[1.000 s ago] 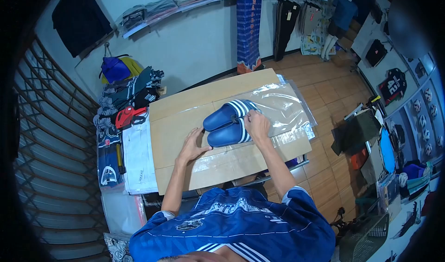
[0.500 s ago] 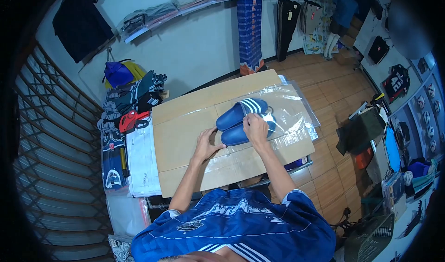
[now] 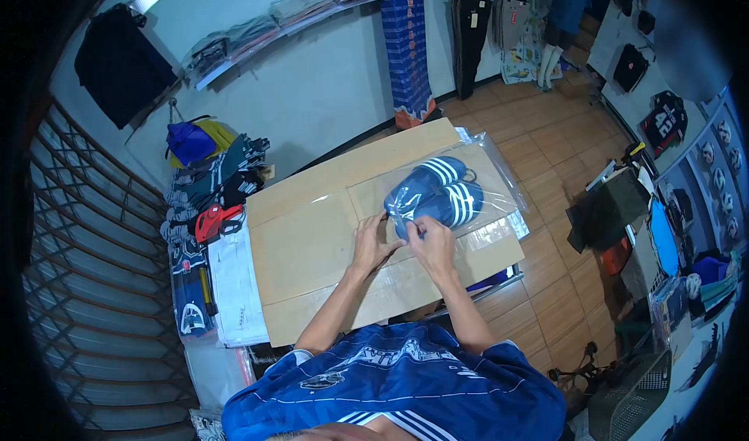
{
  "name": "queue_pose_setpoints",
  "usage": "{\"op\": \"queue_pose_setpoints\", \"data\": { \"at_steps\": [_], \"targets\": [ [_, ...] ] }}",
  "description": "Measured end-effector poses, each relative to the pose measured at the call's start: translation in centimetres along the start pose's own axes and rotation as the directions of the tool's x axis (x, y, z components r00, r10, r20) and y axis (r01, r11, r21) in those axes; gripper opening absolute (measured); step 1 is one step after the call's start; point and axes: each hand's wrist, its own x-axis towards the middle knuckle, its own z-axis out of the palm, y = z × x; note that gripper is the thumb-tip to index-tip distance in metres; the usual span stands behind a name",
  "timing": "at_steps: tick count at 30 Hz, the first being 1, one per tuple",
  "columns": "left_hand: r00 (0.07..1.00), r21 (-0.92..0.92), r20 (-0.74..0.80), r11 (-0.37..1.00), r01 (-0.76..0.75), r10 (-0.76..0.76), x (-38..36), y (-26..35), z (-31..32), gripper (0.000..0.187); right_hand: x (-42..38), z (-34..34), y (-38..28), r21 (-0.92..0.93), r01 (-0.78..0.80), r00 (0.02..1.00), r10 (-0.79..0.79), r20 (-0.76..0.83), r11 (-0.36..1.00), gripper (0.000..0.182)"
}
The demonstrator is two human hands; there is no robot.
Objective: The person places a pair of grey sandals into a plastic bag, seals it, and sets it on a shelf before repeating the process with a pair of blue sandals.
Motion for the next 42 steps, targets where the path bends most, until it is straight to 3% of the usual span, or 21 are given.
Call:
{"op": "queue_pose_setpoints", "data": {
  "at_steps": [8,13,15,20,23,25,28,32,35,39,42],
  "targets": [
    [1.000,0.056,0.020,0.998,-0.005,0.004,3.9,2.4,3.5,0.084,-5.6,-8.5,9.9,0.114,-0.330,0.932,0.343,-0.116,0.937,0.021],
    [0.994,0.033,-0.018,0.993,-0.110,0.111,6.4,4.1,6.5,0.089,-5.8,-12.8,14.8,0.194,-0.391,0.883,0.426,-0.195,0.900,0.023],
    [0.996,0.037,0.003,0.996,-0.084,0.084,6.9,4.9,7.3,0.093,-4.7,-14.1,15.6,0.228,-0.399,0.870,0.445,-0.210,0.888,0.022],
    [1.000,0.019,0.018,1.000,-0.022,0.021,6.9,6.1,7.7,0.092,0.3,-15.9,17.1,0.201,-0.365,0.894,0.403,-0.198,0.909,0.017],
    [0.994,0.014,0.009,0.994,-0.110,0.110,6.5,5.4,7.5,0.088,4.5,-16.2,18.5,0.236,-0.323,0.910,0.369,-0.187,0.916,0.018],
    [0.997,0.021,-0.043,0.998,-0.063,0.064,5.5,4.6,7.4,0.078,7.4,-16.1,21.0,0.227,-0.270,0.928,0.316,-0.199,0.936,0.019],
    [0.990,0.040,-0.132,0.997,0.064,-0.058,3.5,4.5,5.7,0.059,12.0,-15.6,23.6,0.065,-0.177,0.946,0.188,-0.265,0.982,0.026],
    [0.941,-0.019,-0.281,0.982,0.189,-0.186,0.8,3.8,5.0,0.036,17.4,-14.3,27.1,0.151,-0.355,0.932,0.361,-0.016,0.923,0.040],
    [0.904,0.012,-0.388,0.980,0.198,-0.178,0.2,4.7,4.9,0.027,20.4,-13.3,28.3,0.291,-0.548,0.834,0.486,0.261,0.785,0.036],
    [0.884,0.010,-0.416,0.971,0.240,-0.214,0.3,4.4,5.3,0.024,21.7,-12.0,28.3,0.425,-0.541,0.841,0.447,0.307,0.726,0.027],
    [0.872,0.001,-0.434,0.968,0.251,-0.226,0.3,4.4,5.4,0.023,22.6,-11.6,29.1,0.364,-0.538,0.838,0.436,0.328,0.760,0.024]
  ]
}}
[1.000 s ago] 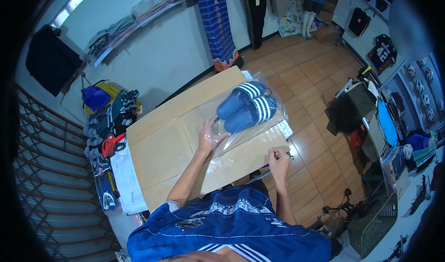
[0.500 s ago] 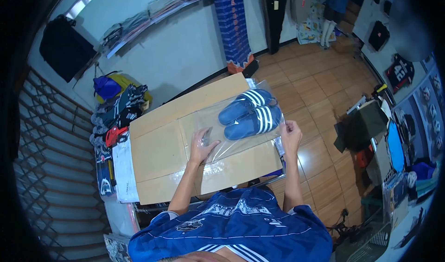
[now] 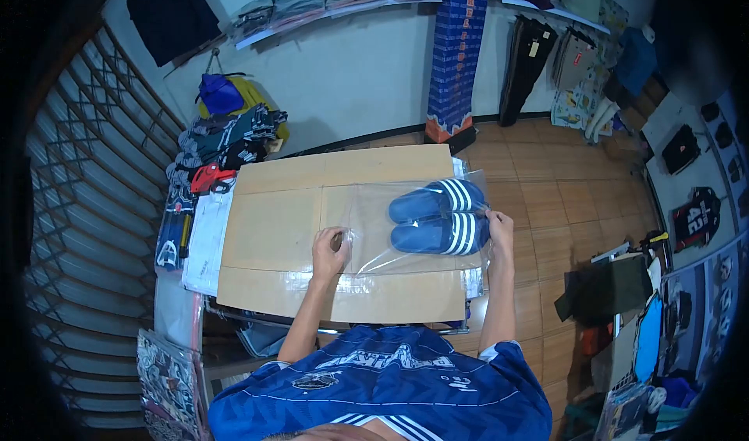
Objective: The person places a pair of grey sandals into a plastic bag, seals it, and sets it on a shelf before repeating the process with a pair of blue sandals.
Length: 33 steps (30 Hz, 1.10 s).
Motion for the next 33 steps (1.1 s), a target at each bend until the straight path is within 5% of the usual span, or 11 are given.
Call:
{"op": "queue_pose_setpoints", "data": {
  "at_steps": [8,13,17,20,27,33],
  "targets": [
    [1.000,0.019,-0.028,1.000,-0.004,0.004,0.2,0.2,0.3,0.019,1.8,-0.6,0.1,0.120,0.057,0.998,-0.057,-0.011,0.991,0.017],
    [0.999,-0.004,-0.046,1.000,0.004,-0.004,0.2,0.5,0.2,0.018,3.2,-6.2,-3.1,0.078,0.071,0.982,-0.056,-0.179,0.994,0.019],
    [0.998,-0.042,-0.062,0.999,0.021,-0.023,0.2,0.6,0.1,0.018,2.5,-11.7,-8.3,0.190,0.195,0.979,-0.178,-0.103,0.962,0.020],
    [1.000,-0.052,-0.028,0.999,-0.006,0.005,0.6,-0.1,-0.1,0.018,1.8,-15.1,-12.4,0.113,0.285,0.953,-0.269,-0.136,0.952,0.021],
    [0.994,-0.039,0.109,0.999,0.022,-0.017,1.9,-0.9,-0.4,0.021,-2.8,-20.0,-24.9,-0.400,0.503,0.766,-0.610,-0.203,0.766,0.024],
    [0.977,-0.250,0.126,0.948,0.197,-0.170,3.0,-0.2,1.4,0.033,-5.2,-15.0,-29.4,-0.089,0.506,0.832,-0.512,-0.213,0.858,0.021]
  ]
}}
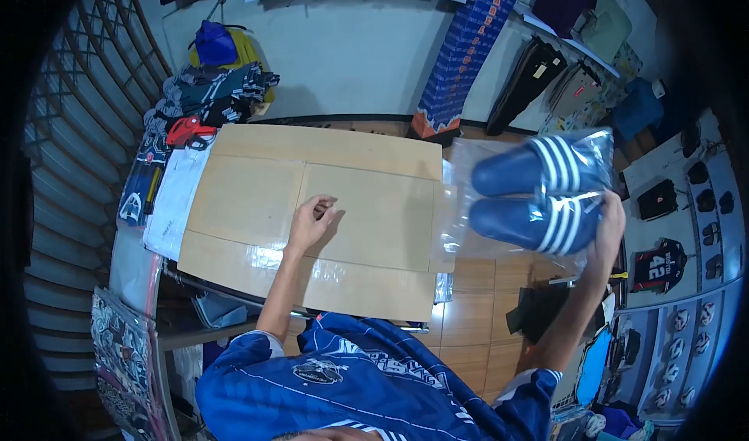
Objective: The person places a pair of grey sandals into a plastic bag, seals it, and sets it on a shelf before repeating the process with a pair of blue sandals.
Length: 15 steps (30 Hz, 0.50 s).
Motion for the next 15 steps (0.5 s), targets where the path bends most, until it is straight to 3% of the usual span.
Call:
{"op": "queue_pose_setpoints", "data": {
  "at_steps": [2,4,5,7,8,9,12,13,14,15],
  "targets": [
    [0.995,-0.245,0.001,0.965,0.096,-0.099,0.0,-0.5,1.4,0.042,0.4,2.6,2.7,0.049,-0.113,0.982,0.104,0.160,0.992,0.021],
    [0.960,-0.596,0.083,0.759,0.264,-0.268,-0.6,-0.3,2.0,0.049,-1.5,7.5,4.6,-0.019,-0.048,0.943,0.052,0.330,0.999,0.020],
    [0.931,-0.733,0.145,0.596,0.329,-0.336,-1.0,-0.3,2.2,0.052,-2.6,9.9,5.5,-0.024,-0.143,0.906,0.140,0.399,0.989,0.019],
    [0.934,-0.618,0.088,0.716,0.324,-0.347,-2.3,-0.3,2.1,0.054,-5.3,14.7,7.4,-0.023,-0.344,0.830,0.316,0.461,0.939,0.018],
    [0.936,-0.555,0.058,0.769,0.319,-0.347,-3.1,-0.4,1.9,0.056,-5.6,16.4,9.6,-0.039,-0.267,0.774,0.239,0.586,0.963,0.019],
    [0.956,-0.512,-0.034,0.827,0.234,-0.291,-4.0,-2.4,2.3,0.047,-6.6,18.3,11.3,-0.019,-0.334,0.727,0.270,0.631,0.942,0.020],
    [0.923,-0.390,-0.043,0.857,0.337,-0.383,-6.6,-3.1,0.2,0.039,-7.9,23.4,16.6,-0.080,-0.412,0.600,0.336,0.726,0.908,0.020],
    [0.925,-0.397,-0.145,0.877,0.271,-0.351,-7.3,-3.6,0.1,0.027,-7.5,25.3,19.6,-0.084,-0.389,0.556,0.307,0.772,0.917,0.020],
    [0.917,-0.375,-0.149,0.879,0.294,-0.371,-7.8,-3.5,-0.7,0.025,-7.1,26.5,21.6,-0.088,-0.368,0.513,0.281,0.811,0.926,0.020],
    [0.908,-0.359,-0.148,0.876,0.321,-0.393,-8.4,-2.9,-1.4,0.023,-7.9,27.7,20.6,-0.073,-0.428,0.521,0.311,0.795,0.901,0.021]
  ]
}}
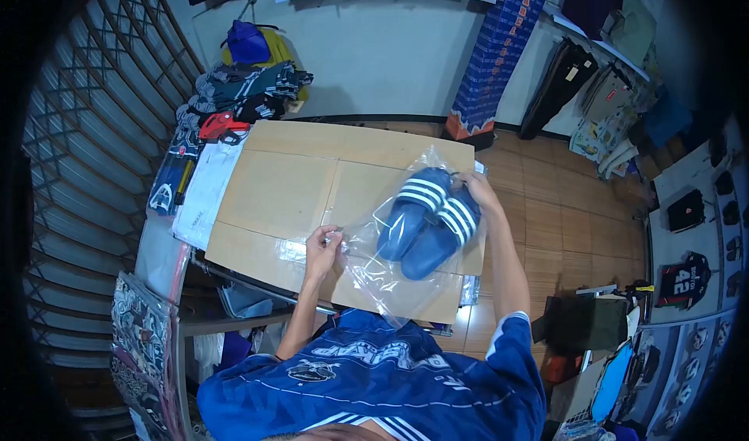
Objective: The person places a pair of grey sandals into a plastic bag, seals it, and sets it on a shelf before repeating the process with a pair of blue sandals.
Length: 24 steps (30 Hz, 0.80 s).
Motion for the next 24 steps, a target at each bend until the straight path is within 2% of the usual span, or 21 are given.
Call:
{"op": "queue_pose_setpoints", "data": {
  "at_steps": [1,3,4,6,9,10,13,14,16,18,22,24],
  "targets": [
    [1.000,0.014,-0.012,1.000,0.025,-0.025,-0.7,0.1,-0.3,0.022,1.2,0.6,0.6,0.027,0.015,1.000,-0.015,0.025,1.000,0.019],
    [0.999,0.001,-0.043,1.000,-0.013,0.013,-0.7,-0.2,-0.5,0.020,3.2,2.0,1.1,-0.336,0.079,0.995,-0.093,-0.025,0.938,0.016],
    [0.999,-0.010,-0.048,1.000,-0.021,0.020,-1.0,-0.2,-0.6,0.020,4.3,2.1,2.1,-0.399,0.140,0.979,-0.188,-0.083,0.906,0.015],
    [0.998,-0.030,-0.057,0.999,-0.027,0.025,-1.1,-0.1,-0.8,0.019,5.5,2.9,3.1,-0.528,0.234,0.908,-0.378,-0.181,0.817,0.014],
    [0.998,-0.029,-0.056,0.999,-0.031,0.030,-1.5,-0.1,-0.9,0.017,4.1,3.9,2.8,-0.572,0.401,0.753,-0.613,-0.240,0.716,0.018],
    [0.998,-0.009,-0.048,0.999,-0.045,0.045,-1.5,0.0,-1.0,0.015,1.6,4.7,1.2,-0.567,0.384,0.755,-0.601,-0.262,0.729,0.024],
    [0.996,-0.009,-0.063,0.998,-0.064,0.063,-1.8,0.7,-0.7,0.013,-4.8,5.6,-0.5,-0.715,0.247,0.666,-0.650,-0.365,0.654,0.026],
    [0.995,-0.021,-0.075,0.997,-0.070,0.069,-1.9,1.0,-0.5,0.012,-6.6,5.5,0.2,-0.690,0.259,0.629,-0.660,-0.411,0.676,0.030],
    [0.996,-0.064,-0.073,0.996,-0.055,0.050,-2.0,1.1,-0.3,0.012,-11.1,6.4,0.8,-0.669,0.225,0.566,-0.654,-0.502,0.708,0.029],
    [0.995,-0.071,-0.077,0.995,-0.072,0.067,-2.0,0.8,0.1,0.012,-15.1,6.6,3.1,-0.655,0.140,0.569,-0.602,-0.560,0.742,0.031],
    [0.988,-0.006,-0.062,0.990,-0.141,0.141,-1.7,-0.3,0.0,0.012,-22.7,8.3,7.9,-0.435,-0.009,0.739,-0.287,-0.610,0.901,0.032],
    [0.988,0.015,-0.031,0.988,-0.151,0.151,-1.8,-0.2,-0.2,0.012,-26.5,10.4,7.4,-0.273,-0.222,0.825,0.031,-0.565,0.936,0.035]
  ]
}}
